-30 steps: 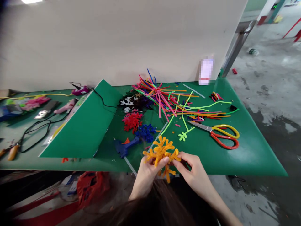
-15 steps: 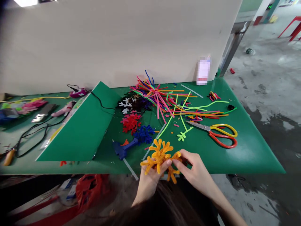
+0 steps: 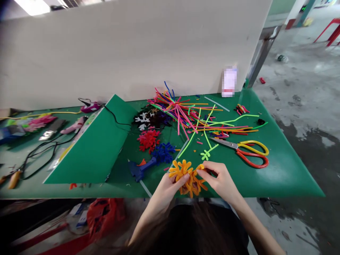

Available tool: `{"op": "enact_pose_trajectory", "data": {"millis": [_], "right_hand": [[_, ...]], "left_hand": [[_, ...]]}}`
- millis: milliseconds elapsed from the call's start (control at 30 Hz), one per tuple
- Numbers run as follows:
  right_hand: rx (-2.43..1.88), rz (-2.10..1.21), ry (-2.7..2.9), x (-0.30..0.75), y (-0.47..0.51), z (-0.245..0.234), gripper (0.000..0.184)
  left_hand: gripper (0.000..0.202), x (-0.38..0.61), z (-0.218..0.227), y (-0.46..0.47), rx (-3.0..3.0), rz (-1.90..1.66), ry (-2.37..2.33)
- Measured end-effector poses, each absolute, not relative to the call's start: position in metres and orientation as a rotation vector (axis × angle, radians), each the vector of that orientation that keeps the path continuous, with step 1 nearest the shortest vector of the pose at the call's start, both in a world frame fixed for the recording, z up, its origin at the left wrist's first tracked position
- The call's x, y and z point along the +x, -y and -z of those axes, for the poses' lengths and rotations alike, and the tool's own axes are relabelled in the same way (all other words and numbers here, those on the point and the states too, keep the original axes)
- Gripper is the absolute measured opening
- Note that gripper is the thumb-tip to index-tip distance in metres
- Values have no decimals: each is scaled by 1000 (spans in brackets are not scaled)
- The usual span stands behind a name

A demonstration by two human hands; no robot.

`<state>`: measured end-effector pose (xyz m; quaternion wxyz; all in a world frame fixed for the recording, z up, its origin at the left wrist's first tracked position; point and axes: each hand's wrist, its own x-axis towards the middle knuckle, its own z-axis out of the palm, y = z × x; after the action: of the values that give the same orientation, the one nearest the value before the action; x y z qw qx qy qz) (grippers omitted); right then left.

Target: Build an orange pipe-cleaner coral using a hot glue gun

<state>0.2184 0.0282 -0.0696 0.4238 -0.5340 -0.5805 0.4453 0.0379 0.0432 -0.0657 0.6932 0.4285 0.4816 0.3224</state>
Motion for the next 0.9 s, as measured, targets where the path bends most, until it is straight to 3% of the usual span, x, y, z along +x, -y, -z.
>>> {"op": "enact_pose_trajectory", "data": {"millis": [300,733,900], "right_hand": [[-1289,-1268,1305,204,-26,78,33],[-1266,-1206,1388,202,-21,53,40],[-1266,-1423,1229,205,-27,52,29]], "left_hand": [[32,34,69,-36,963,-737,-1044],[31,40,63,-24,1098,-790,-1171],[34,45,66,-25,1004,-883,-1111]]}}
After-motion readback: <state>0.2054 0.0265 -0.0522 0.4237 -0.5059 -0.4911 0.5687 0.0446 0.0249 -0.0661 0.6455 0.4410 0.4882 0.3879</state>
